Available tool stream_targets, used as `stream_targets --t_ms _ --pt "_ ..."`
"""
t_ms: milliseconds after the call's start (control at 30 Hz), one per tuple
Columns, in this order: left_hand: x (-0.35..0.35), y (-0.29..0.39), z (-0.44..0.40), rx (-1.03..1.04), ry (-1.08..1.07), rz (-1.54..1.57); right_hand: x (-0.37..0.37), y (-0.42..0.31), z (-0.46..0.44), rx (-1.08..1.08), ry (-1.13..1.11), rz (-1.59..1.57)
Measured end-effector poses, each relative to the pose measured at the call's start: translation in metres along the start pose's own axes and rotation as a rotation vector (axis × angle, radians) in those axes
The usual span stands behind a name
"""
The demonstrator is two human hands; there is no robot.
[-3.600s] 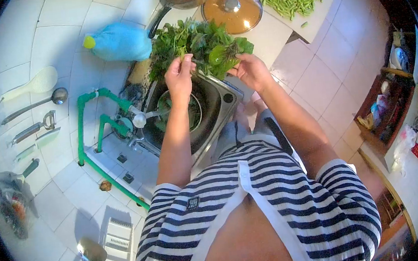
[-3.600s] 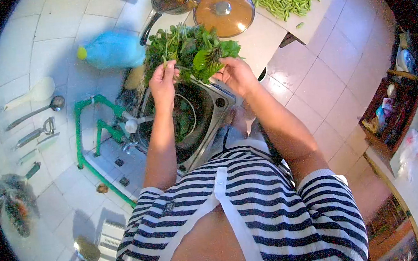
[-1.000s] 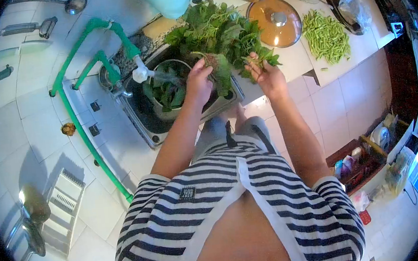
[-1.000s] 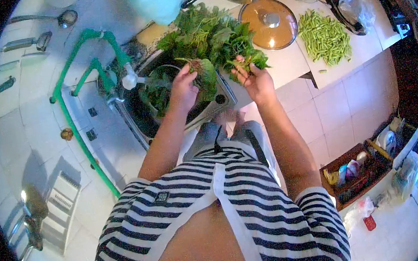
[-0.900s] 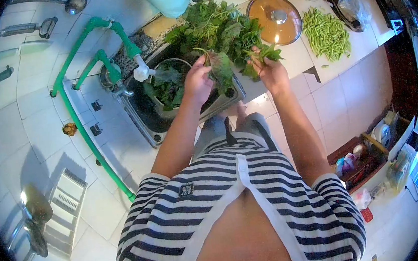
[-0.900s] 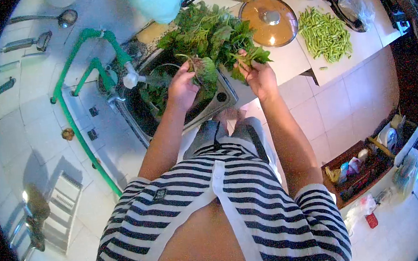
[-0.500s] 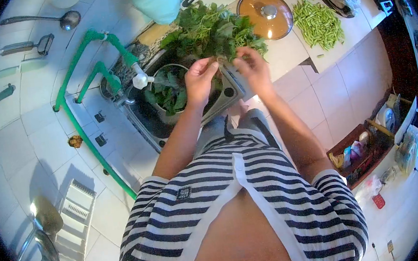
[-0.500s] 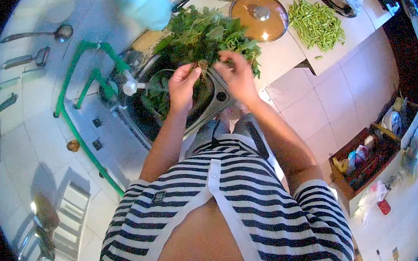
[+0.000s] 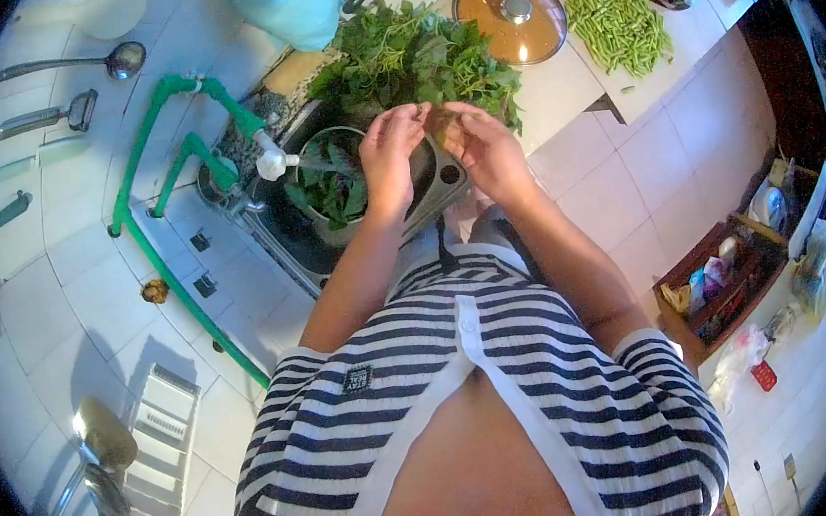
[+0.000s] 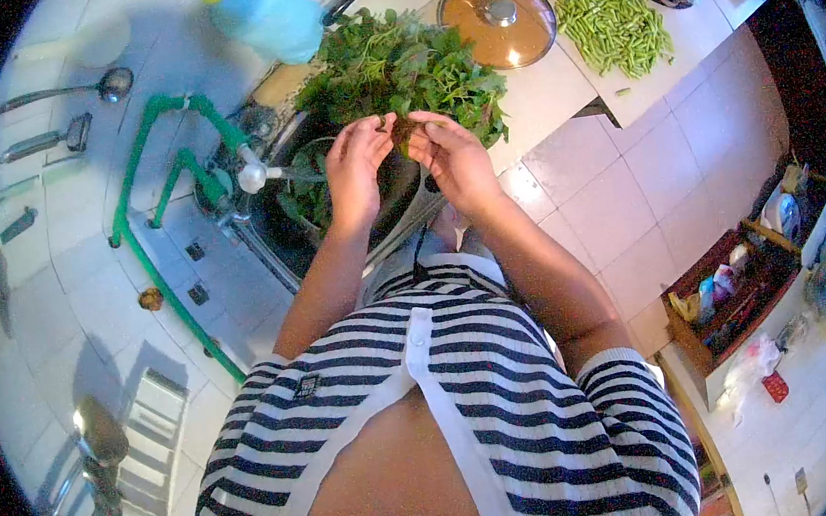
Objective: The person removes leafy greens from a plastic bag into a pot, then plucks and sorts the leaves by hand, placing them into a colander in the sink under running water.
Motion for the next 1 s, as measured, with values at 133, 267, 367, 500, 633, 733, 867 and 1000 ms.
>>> stream_targets --t_ms 133,267,367,500,633,733,867,1000 --pt "-0.005 -0.004 0.002 -0.001 0.009 -0.054 -0.020 0.014 -0.011 0.108 -0.317 -0.281" --pt "-0.063 -0.061 -0.020 0.142 0.073 -0.491 -0.067 -0.003 -0.004 0.017 0.174 -0.056" --pt "-0.104 -0.113 -0.027 0.111 0.112 -0.938 -0.120 -0.018 -0.006 -0.065 0.244 -0.023" --pt "-0.148 -0.215 -0.035 -0.082 -0.181 -1.558 -0.149 -0.026 0.007 -0.054 0.264 -0.043" --pt "-0.148 -0.186 -0.029 0.038 -0.133 -1.581 -0.154 -0.025 0.018 -0.045 0.352 0.075" --pt "-0.128 -0.167 -0.016 0.009 -0.197 -1.669 -0.155 -0.020 0.015 -0.076 0.341 0.160" --pt "-0.146 -0.181 -0.028 -0.036 -0.139 -1.694 -0.158 -0.013 0.001 -0.125 0.292 0.340" --pt "-0.128 -0.185 -0.028 0.195 -0.133 -1.741 -0.147 -0.026 -0.012 -0.233 0.332 0.536"
Point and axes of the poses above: each hand's wrist, its own z-axis away from the middle knuckle, its own x-axis out of the palm, y = z × x, the point moved 10 cm from there along -z, towards the middle knuckle, and after that the axes turned 5 degrees about y, right-handed, at the moved point
